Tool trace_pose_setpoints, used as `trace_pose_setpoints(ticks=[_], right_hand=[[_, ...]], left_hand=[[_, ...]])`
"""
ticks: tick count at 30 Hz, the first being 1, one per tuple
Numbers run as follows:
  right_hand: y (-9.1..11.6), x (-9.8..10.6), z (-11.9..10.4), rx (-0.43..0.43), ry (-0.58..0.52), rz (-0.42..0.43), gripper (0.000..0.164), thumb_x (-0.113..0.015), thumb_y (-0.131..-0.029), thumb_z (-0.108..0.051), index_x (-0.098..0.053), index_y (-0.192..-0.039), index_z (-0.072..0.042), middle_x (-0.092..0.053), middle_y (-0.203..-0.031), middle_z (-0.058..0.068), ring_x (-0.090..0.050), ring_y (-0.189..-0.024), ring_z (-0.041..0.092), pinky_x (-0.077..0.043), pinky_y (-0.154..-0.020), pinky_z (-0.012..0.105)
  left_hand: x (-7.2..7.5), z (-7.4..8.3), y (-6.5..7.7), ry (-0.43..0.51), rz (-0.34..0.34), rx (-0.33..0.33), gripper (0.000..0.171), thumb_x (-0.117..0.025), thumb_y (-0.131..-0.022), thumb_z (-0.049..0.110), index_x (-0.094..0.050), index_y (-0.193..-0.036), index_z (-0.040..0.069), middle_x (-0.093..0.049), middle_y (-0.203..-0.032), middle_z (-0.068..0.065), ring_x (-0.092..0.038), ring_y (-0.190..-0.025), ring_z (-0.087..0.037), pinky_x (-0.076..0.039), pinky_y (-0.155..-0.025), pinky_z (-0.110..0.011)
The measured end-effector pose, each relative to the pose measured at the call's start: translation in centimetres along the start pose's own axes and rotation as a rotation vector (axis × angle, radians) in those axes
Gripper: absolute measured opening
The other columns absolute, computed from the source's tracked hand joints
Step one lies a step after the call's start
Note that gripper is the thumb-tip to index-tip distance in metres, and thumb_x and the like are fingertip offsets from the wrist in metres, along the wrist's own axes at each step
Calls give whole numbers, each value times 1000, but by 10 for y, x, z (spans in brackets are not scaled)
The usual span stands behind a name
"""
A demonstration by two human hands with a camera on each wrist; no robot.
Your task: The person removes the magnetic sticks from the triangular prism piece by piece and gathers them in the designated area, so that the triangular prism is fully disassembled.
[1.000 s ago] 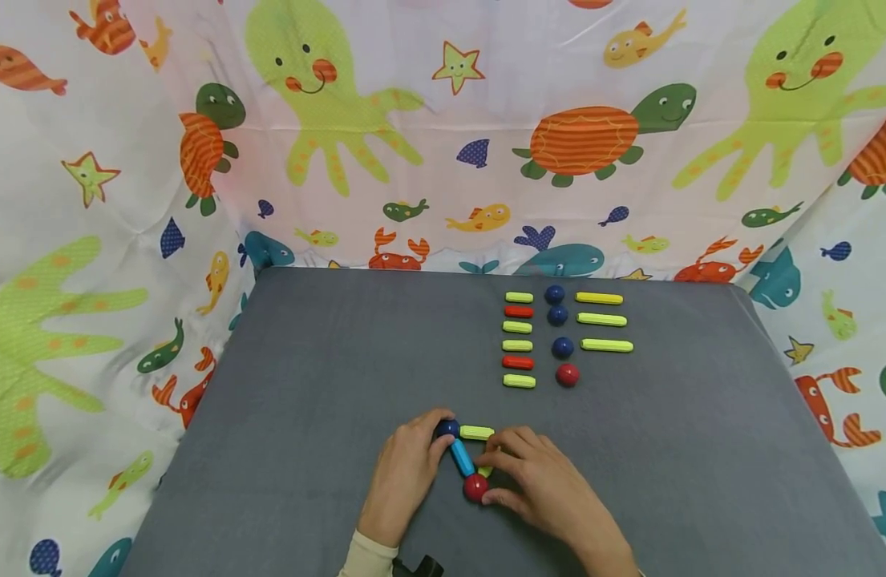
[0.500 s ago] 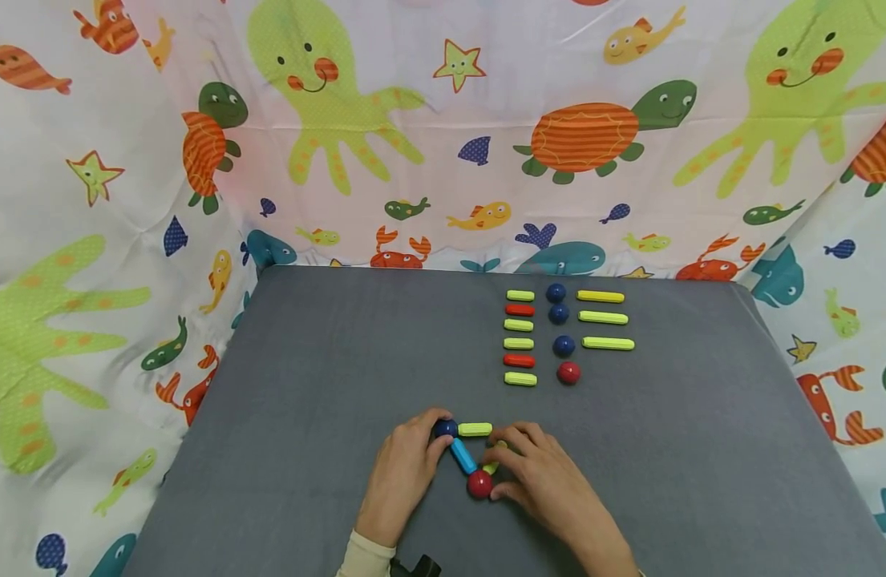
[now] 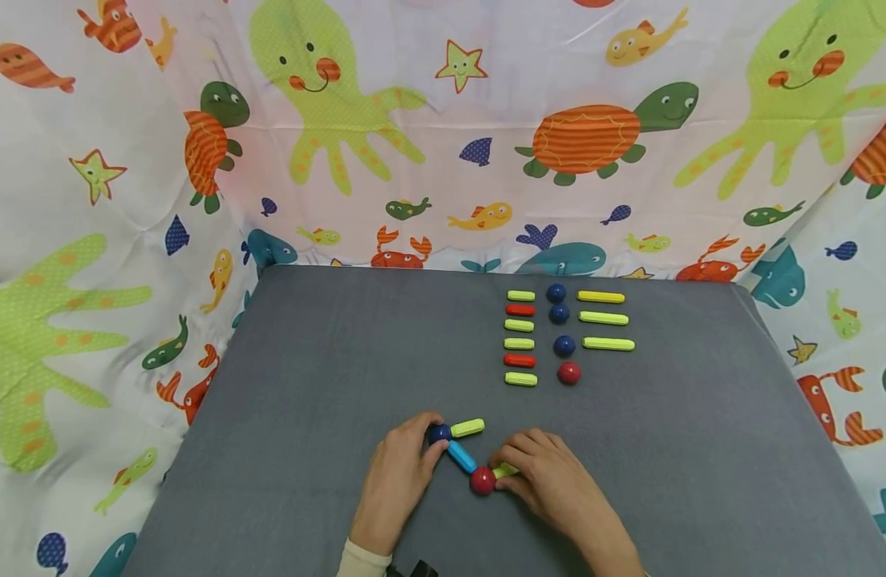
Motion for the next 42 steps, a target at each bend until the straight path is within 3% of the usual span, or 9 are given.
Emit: trace_pose_setpoints(ticks=[6, 17, 29, 36, 42], right_hand=[[0, 3, 4, -9, 12, 21, 19, -86, -91, -37, -77, -107, -36, -65, -102, -20, -54, -95, 2, -50, -84, 35], [0, 7, 14, -43, 49, 47, 20, -85, -92, -38, -76, -109, -35, -64, -104, -19, -57, -95, 5, -53, -80, 36], [-4, 8, 19, -80, 73, -8, 18, -85, -93, -37, -76, -108, -35, -65, -104, -18, -55, -93, 5, -53, -82, 36], [-7, 21, 21, -48, 47, 75, 19, -89, -89, -21, -77, -99, -32, -63, -98, -19, -54, -88, 2, -54, -74, 29], [-18, 39, 30, -87, 37, 153, 34, -92, -85, -18, -72, -113, -22, -66, -100, -12, -59, -81, 7, -56, -71, 34]], left_hand=[[4, -4, 6, -8, 19, 32, 29, -86, -92, 24, -73, -117, 16, -76, -106, -2, -68, -79, -12, -55, -64, -29], [8, -5, 10, 12, 44, 63, 29, -90, -87, 25, -73, -108, 18, -76, -99, -1, -72, -82, -15, -54, -63, -28], [10, -5, 12, 29, 47, 70, 28, -91, -86, 27, -73, -106, 18, -75, -97, 1, -72, -82, -15, -55, -64, -30], [8, -8, 11, 24, 44, 64, 28, -91, -87, 27, -73, -106, 18, -75, -97, 0, -73, -83, -15, -56, -65, -30], [8, -4, 9, 14, 47, 46, 29, -92, -85, 24, -73, -106, 15, -75, -95, -2, -73, -82, -16, -57, -64, -31]])
Point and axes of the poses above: each hand's wrist, its own y-axis away from the middle knuckle, its own x-axis out of the back of the hand, z = x × y, the point moved 10 cm from there along -y, towards the middle knuckle
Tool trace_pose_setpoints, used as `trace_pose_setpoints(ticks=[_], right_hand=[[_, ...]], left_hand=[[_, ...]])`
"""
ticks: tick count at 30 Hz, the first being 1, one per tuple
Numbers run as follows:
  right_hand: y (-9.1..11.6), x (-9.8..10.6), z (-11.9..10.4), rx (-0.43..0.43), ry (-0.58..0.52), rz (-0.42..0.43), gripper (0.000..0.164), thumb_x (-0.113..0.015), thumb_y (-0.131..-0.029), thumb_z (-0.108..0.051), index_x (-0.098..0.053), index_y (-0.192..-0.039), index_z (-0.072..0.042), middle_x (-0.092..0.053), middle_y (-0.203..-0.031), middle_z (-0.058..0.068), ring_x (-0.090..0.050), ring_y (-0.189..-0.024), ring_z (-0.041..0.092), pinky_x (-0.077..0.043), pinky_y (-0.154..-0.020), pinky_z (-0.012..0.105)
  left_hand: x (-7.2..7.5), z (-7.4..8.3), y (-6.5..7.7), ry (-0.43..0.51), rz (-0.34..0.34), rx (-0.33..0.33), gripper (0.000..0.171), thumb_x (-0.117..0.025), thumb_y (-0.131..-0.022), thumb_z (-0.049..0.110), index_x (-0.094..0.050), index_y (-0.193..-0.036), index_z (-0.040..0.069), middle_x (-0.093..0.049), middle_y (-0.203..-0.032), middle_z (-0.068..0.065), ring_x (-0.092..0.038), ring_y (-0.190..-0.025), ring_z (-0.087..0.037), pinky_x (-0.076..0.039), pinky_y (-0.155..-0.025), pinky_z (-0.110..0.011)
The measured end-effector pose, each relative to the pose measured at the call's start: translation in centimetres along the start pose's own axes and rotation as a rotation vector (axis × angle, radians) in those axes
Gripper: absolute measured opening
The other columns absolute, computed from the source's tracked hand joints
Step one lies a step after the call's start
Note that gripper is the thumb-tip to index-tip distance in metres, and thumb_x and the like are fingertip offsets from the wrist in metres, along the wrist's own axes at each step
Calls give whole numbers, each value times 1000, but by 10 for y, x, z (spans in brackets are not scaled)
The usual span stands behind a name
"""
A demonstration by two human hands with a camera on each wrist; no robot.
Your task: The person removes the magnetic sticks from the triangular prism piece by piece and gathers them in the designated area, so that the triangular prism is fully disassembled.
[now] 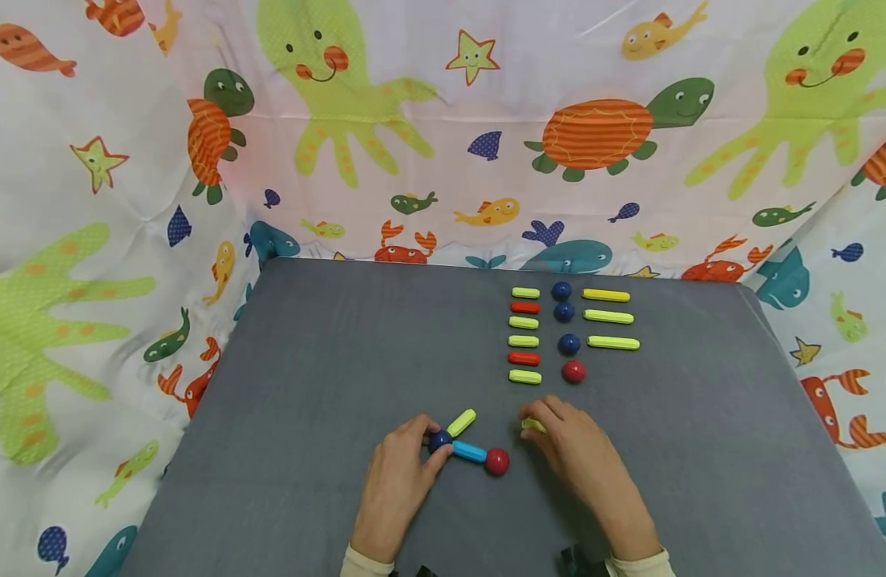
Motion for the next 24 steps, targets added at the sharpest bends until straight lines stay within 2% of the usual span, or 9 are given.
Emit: trace_pose_setpoints(ticks=[5, 13, 18, 24], right_hand=[[-17, 0, 7, -36, -32, -7, 40, -90, -87, -14, -68, -120, -17, -67, -106, -6, -64, -81, 8, -60, -72, 35], [-31, -14, 22, -87, -45, -59, 39, -84, -92, -7, -65, -125, -12, -67, -114, 2, -69, -96, 16, -62, -85, 42], [-33, -21, 29, -111, -35, -71, 33, -84, -92, -8, -68, -120, -11, -68, -111, 3, -67, -96, 18, -61, -87, 44], [-37, -24, 28, -91, -17, -56, 29, -86, -90, -5, -71, -115, -9, -68, -107, 3, -66, -94, 19, -61, -85, 44]], left_hand=[[0, -3, -1, -18, -18, 22, 29, -91, -86, 26, -73, -108, 17, -75, -97, -1, -72, -83, -15, -56, -64, -30], [0, -2, -1, -11, -25, 15, 29, -91, -87, 27, -72, -108, 18, -76, -100, 0, -74, -87, -15, -58, -67, -33], [0, -2, -1, -12, -22, 9, 29, -91, -86, 27, -73, -107, 18, -76, -100, 0, -74, -88, -15, -59, -68, -33], [2, 0, 0, -15, -4, -7, 30, -92, -85, 24, -72, -105, 16, -76, -98, -1, -74, -86, -15, -59, -67, -33]])
Point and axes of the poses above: each hand's wrist, its own y-axis away from the middle knuckle, its own x-axis out of the back of the hand, z = x × y, the point moved 10 cm from there along -y, towards the middle knuckle
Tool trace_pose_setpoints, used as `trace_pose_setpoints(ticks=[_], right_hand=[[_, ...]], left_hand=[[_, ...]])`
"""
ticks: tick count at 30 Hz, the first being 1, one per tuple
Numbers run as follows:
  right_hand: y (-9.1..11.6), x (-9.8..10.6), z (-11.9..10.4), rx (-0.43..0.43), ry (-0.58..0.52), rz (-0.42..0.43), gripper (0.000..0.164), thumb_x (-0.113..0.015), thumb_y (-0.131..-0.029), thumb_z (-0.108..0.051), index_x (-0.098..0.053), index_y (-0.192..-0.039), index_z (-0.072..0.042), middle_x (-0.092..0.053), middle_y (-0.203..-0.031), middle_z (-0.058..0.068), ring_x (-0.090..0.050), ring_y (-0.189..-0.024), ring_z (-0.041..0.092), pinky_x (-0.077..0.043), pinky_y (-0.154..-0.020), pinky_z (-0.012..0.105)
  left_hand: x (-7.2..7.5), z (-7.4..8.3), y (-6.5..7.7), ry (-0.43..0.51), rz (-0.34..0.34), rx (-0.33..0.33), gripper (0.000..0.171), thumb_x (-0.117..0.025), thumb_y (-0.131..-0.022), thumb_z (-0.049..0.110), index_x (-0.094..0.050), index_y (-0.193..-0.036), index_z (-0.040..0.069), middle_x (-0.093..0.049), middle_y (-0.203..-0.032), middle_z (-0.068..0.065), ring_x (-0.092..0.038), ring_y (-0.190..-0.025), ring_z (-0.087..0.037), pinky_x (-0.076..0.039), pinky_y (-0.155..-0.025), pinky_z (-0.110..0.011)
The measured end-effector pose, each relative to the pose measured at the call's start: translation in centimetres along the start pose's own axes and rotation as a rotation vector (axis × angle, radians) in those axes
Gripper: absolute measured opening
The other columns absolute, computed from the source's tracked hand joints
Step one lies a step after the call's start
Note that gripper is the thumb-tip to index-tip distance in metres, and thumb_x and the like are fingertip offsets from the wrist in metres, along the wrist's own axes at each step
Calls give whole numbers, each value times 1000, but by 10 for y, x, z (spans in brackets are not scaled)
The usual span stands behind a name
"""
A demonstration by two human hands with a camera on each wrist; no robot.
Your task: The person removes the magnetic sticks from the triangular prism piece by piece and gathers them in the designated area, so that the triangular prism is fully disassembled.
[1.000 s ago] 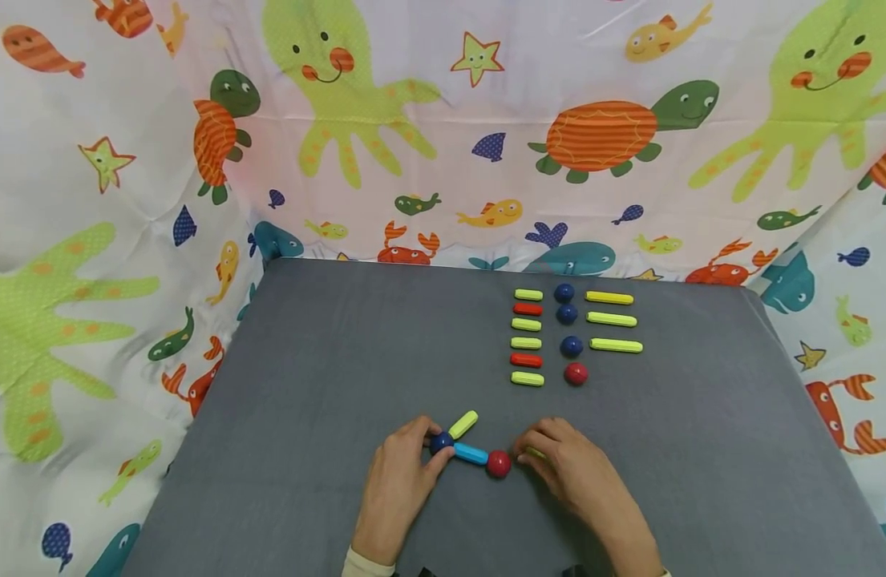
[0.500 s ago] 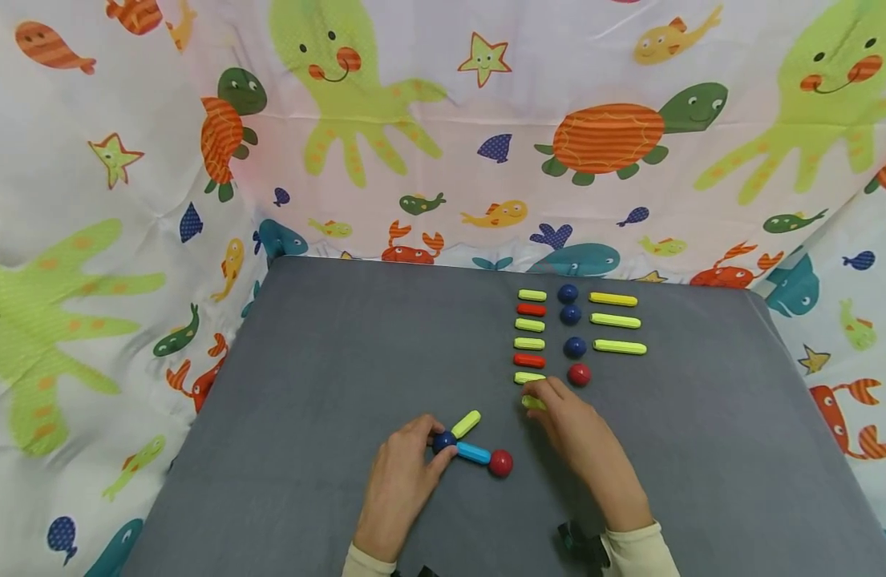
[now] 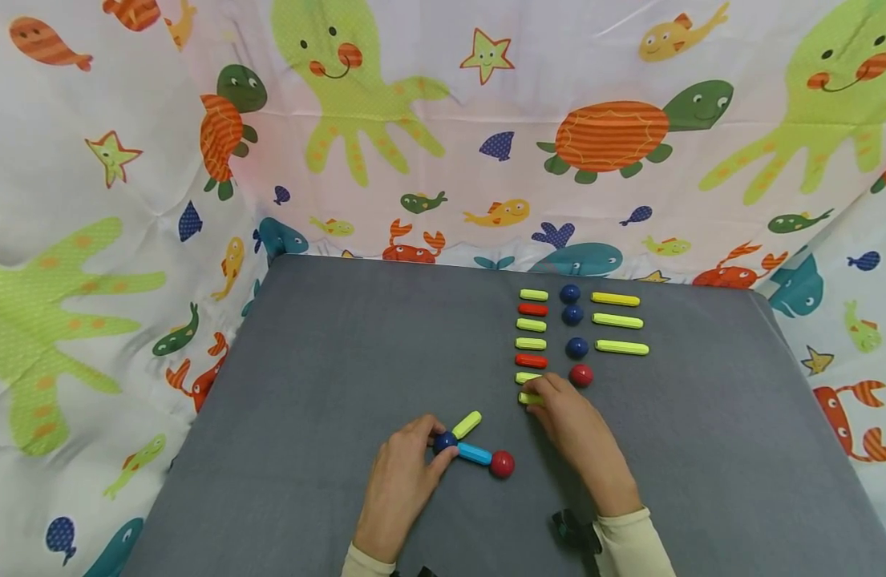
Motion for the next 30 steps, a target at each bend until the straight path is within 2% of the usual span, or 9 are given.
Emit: trace_pose_setpoints(ticks=[13, 20, 24, 30], right_hand=[[-1, 1, -4, 15, 18, 19, 28, -87, -88, -5, -74, -113, -9, -69, -107, 4, -66, -98, 21, -60, -87, 45], [1, 1, -4, 8, 37, 16, 29, -89, -87, -10, -75, -112, -11, -69, -107, 3, -65, -99, 22, -61, -85, 45], [-1, 8, -14, 63, 43, 59, 30, -92, -85, -14, -76, -111, -12, -70, -107, 3, -65, -101, 23, -60, -88, 44], [-6, 8, -50, 209, 7, 63, 31, -91, -86, -17, -76, -113, -13, -71, -108, 0, -67, -100, 20, -59, -90, 42]], left_hand=[[1, 0, 2, 9, -5, 9, 29, -91, -86, 28, -73, -107, 17, -76, -99, 0, -74, -87, -15, -58, -67, -33], [-1, -1, 2, 6, -20, 25, 29, -91, -87, 28, -73, -107, 17, -75, -99, 0, -74, -87, -15, -58, -68, -32], [-2, -1, 3, 11, -29, 29, 29, -90, -87, 28, -72, -106, 17, -75, -98, 1, -74, -86, -15, -58, -68, -31], [-2, -2, 2, 11, -23, 23, 29, -90, -87, 28, -72, -107, 17, -74, -98, 1, -73, -85, -15, -58, -67, -31]])
Point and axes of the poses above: each hand's wrist, its own y-axis away from the middle knuckle, its own x-axis out of the back of the hand, z = x × y, the point moved 10 cm from there along -y, towards the middle knuckle
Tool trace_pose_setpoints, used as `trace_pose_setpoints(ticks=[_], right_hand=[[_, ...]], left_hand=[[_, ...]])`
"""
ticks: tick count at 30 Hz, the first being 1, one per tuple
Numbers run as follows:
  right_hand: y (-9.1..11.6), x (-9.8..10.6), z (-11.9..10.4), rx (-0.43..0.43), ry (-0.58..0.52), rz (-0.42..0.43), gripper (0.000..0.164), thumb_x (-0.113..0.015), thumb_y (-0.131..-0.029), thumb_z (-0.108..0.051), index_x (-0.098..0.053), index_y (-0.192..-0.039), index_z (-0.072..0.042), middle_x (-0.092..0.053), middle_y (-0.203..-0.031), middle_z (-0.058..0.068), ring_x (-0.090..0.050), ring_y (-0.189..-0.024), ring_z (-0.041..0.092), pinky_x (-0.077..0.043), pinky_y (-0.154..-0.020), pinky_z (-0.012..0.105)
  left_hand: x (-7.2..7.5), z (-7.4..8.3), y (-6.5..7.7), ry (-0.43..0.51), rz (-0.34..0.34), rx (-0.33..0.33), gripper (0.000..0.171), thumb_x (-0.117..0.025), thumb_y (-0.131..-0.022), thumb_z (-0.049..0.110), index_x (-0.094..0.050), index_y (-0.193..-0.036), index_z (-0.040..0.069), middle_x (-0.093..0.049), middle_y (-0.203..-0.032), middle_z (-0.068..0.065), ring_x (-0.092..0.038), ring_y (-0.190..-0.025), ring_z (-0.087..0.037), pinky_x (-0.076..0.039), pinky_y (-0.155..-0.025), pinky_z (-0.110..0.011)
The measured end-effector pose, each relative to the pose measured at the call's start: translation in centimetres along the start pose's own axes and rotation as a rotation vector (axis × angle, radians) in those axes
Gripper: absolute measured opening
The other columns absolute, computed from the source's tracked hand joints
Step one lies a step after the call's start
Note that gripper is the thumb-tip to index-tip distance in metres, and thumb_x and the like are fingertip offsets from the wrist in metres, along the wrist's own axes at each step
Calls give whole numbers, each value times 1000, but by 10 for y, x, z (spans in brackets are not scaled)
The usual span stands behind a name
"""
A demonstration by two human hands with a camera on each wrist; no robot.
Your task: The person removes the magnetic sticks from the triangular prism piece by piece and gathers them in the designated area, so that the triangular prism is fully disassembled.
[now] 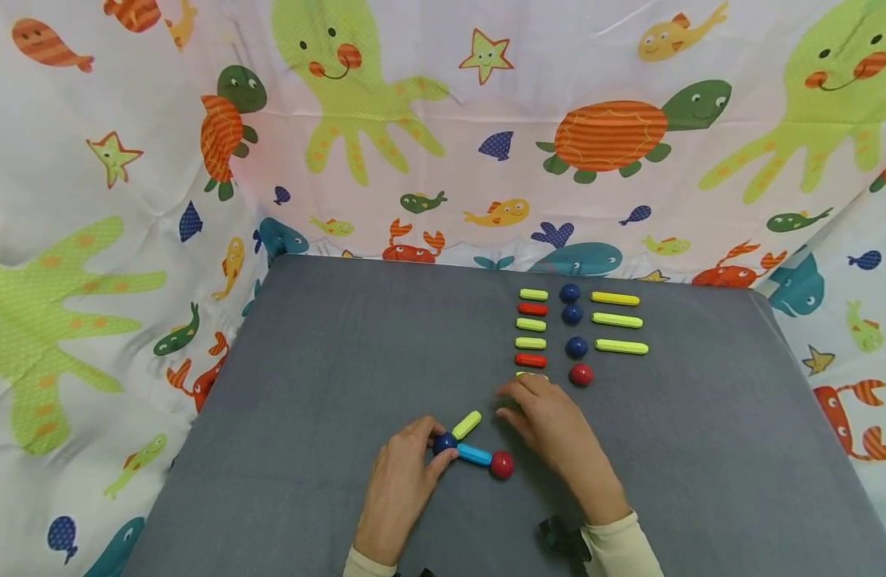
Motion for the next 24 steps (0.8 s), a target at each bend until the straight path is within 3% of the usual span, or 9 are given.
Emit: trace_pose_setpoints(ticks=[5, 10, 24], right_hand=[[-5, -14, -27, 91, -33, -44, 30, -89, -89, -20, -76, -116, -18, -71, -113, -4, -67, -105, 17, -57, -95, 40], [-6, -32, -44, 122, -55, -135, 29, -84, -94, -21, -77, -121, -21, -71, -120, -7, -65, -115, 16, -53, -105, 41], [-8, -48, -49, 87, -35, -261, 22, -78, -99, -24, -78, -121, -27, -72, -122, -11, -61, -128, 14, -46, -113, 47]], left_hand=[[-1, -2, -1, -3, 0, -3, 30, -90, -86, 28, -72, -107, 17, -75, -98, 1, -74, -84, -15, -58, -65, -30], [-1, -3, 0, 2, -3, -9, 29, -90, -87, 28, -72, -107, 17, -76, -99, 0, -74, -85, -15, -58, -65, -29], [-1, 0, -1, -2, -14, -23, 27, -89, -88, 27, -72, -106, 16, -73, -97, 1, -71, -81, -14, -55, -63, -28]])
Point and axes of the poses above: each hand's wrist, its own y-axis away from the middle knuckle, its own x-axis out of the back of the hand, z = x × y, the point moved 10 cm from there along -y, towards the middle knuckle
